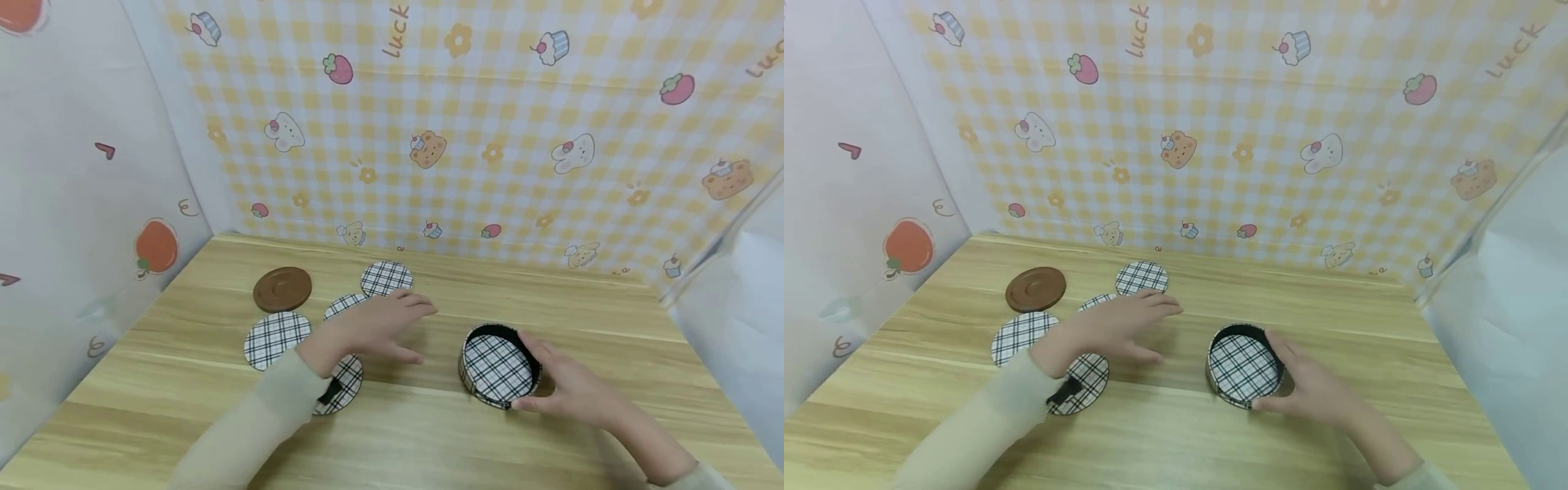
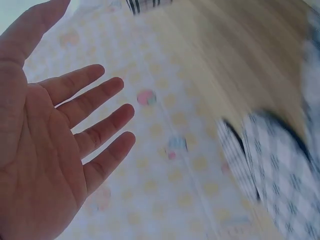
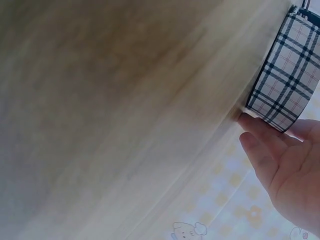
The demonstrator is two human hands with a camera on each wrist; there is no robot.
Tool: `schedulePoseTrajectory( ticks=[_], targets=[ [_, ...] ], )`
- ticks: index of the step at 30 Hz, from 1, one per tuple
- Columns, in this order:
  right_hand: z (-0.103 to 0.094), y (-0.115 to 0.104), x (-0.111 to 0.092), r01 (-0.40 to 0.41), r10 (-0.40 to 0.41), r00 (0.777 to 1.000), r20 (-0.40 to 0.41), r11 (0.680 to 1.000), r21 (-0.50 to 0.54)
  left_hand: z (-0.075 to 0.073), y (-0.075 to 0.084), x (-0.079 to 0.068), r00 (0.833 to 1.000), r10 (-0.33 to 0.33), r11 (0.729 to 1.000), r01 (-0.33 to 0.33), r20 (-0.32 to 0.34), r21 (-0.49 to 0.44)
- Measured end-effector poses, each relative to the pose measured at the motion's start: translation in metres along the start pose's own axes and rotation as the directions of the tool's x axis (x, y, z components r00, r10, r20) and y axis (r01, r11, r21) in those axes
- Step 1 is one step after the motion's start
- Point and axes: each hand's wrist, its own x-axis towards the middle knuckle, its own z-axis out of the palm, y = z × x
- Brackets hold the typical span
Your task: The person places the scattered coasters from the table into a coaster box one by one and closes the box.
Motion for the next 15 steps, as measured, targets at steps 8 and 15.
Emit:
schedulePoseTrajectory(
  ticks=[8, 15],
  targets=[
    [0.000, 0.000, 0.001, -0.017, 0.017, 1.000, -0.002, 1.000, -0.002, 0.001, -0.026, -0.059, 0.991, -0.109, 0.993, 0.105, -0.075, -0.058],
    [0.001, 0.001, 0.001, -0.020, 0.021, 1.000, -0.008, 1.000, 0.007, 0.009, -0.040, -0.093, 0.981, -0.144, 0.989, 0.139, -0.129, -0.048]
  ],
)
